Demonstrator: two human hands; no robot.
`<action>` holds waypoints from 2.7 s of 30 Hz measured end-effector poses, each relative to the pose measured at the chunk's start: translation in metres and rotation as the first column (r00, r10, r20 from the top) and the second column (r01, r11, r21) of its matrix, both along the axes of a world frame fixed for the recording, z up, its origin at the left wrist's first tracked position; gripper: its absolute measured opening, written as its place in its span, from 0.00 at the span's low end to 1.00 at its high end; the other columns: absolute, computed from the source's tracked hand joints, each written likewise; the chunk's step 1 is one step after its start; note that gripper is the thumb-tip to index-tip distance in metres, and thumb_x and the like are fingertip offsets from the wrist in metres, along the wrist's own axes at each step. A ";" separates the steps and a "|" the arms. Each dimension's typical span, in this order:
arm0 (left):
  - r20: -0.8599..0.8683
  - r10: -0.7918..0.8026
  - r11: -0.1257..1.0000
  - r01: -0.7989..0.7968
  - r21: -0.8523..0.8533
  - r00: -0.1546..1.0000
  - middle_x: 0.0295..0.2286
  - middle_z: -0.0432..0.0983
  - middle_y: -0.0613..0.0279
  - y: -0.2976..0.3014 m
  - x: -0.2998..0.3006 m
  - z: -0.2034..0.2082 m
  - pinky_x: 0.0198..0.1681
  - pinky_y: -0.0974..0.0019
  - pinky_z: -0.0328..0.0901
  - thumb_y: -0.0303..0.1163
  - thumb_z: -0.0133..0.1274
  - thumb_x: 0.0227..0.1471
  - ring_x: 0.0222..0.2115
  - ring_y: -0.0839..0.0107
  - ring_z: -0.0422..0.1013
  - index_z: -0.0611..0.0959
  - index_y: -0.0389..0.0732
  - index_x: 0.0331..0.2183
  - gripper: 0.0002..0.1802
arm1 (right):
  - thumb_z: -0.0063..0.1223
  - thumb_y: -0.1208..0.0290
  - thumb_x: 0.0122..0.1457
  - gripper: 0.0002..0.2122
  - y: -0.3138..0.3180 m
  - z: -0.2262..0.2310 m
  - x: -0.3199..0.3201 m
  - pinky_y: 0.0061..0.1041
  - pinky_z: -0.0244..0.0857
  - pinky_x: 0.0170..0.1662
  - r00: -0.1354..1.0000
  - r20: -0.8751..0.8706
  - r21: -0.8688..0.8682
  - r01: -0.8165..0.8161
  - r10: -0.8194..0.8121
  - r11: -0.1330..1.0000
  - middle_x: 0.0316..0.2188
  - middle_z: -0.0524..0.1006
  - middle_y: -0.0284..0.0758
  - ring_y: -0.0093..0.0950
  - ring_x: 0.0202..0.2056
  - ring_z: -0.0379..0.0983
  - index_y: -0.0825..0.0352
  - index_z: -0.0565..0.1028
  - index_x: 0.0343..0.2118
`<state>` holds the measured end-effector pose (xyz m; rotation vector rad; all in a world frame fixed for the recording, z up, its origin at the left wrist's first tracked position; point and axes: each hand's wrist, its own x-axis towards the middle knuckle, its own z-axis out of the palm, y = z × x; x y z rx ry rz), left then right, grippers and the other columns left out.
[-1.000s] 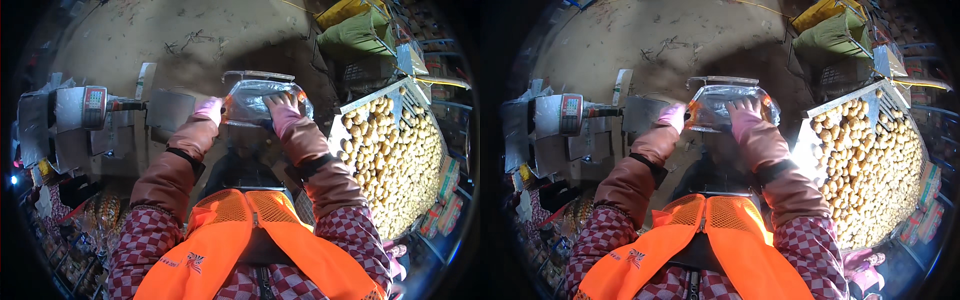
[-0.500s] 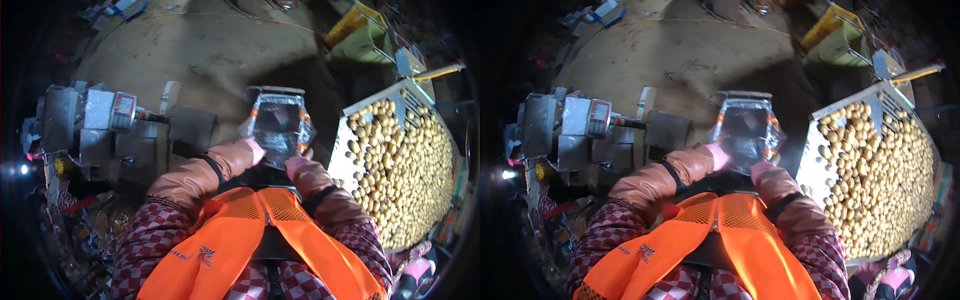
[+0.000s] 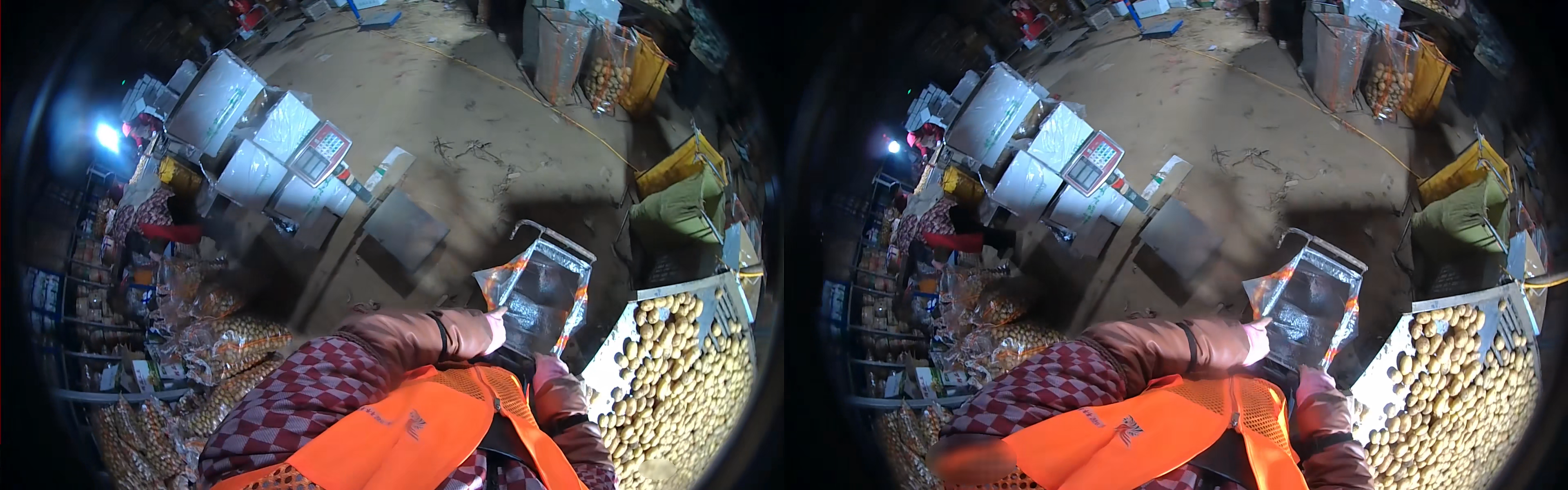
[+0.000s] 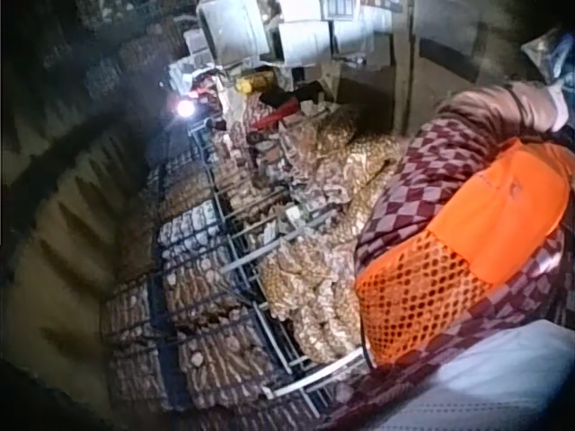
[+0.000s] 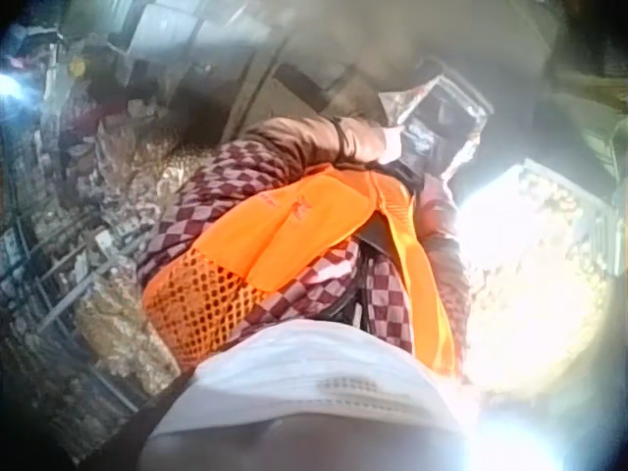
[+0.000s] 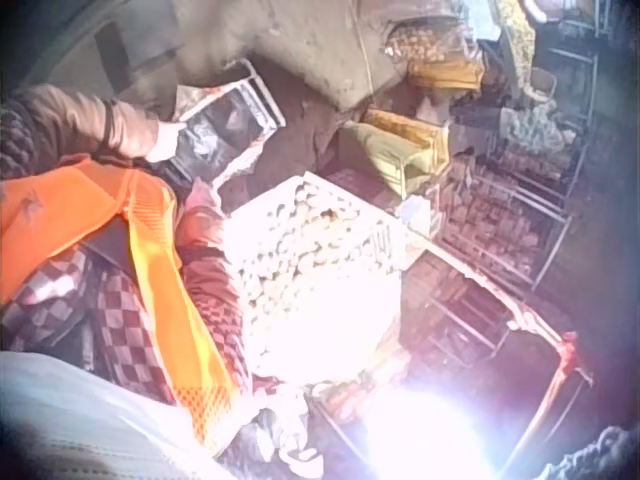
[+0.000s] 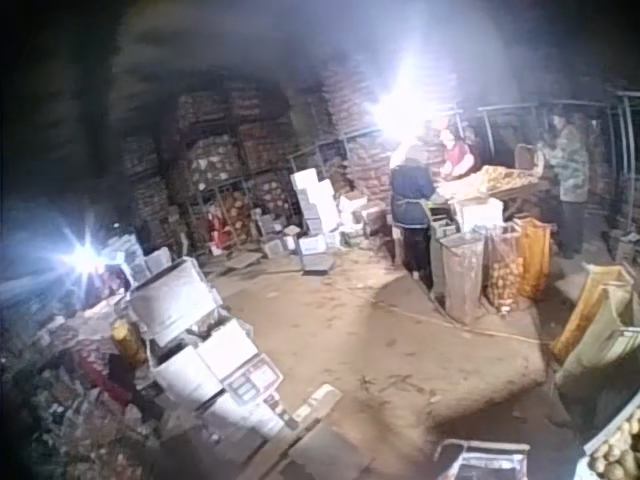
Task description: Sorting potatoes on a vibrating sorting table in an agricultural processing facility.
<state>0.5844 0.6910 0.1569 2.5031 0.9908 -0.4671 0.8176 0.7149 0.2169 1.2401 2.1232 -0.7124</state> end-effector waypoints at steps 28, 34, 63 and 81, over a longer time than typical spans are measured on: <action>-0.015 0.157 0.962 -0.156 -0.226 0.988 0.34 0.82 0.62 -0.011 0.011 -0.010 0.48 0.52 0.64 0.38 0.50 0.54 0.42 0.61 0.76 0.85 0.48 0.39 0.13 | 0.49 0.66 0.58 0.14 -0.014 0.012 0.017 0.41 0.68 0.51 0.973 -0.222 0.059 0.076 -0.061 0.995 0.44 0.79 0.46 0.44 0.49 0.74 0.60 0.77 0.46; 0.029 0.249 0.942 -0.236 -0.239 0.968 0.38 0.81 0.60 -0.022 0.004 -0.018 0.49 0.49 0.65 0.38 0.49 0.55 0.44 0.58 0.75 0.83 0.49 0.43 0.16 | 0.46 0.66 0.60 0.14 -0.027 0.090 -0.003 0.41 0.68 0.51 0.956 -0.294 0.051 0.032 -0.016 0.998 0.44 0.78 0.46 0.45 0.48 0.74 0.63 0.75 0.46; -0.042 0.070 0.996 -0.071 -0.044 0.997 0.66 0.51 0.53 -0.022 0.007 -0.040 0.66 0.49 0.46 0.44 0.37 0.61 0.64 0.58 0.56 0.46 0.50 0.68 0.38 | 0.54 0.71 0.54 0.40 -0.016 -0.136 0.059 0.37 0.61 0.63 0.883 -0.456 0.067 0.165 -0.117 0.984 0.69 0.47 0.51 0.52 0.65 0.55 0.56 0.49 0.70; 0.710 0.401 0.764 -0.639 0.089 0.579 0.50 0.75 0.47 0.067 -0.047 0.040 0.61 0.53 0.60 0.35 0.62 0.50 0.51 0.50 0.71 0.73 0.46 0.57 0.32 | 0.62 0.83 0.44 0.38 -0.046 -0.049 0.024 0.37 0.64 0.60 0.577 -0.767 0.148 0.584 -0.280 0.798 0.64 0.62 0.49 0.46 0.61 0.64 0.63 0.65 0.63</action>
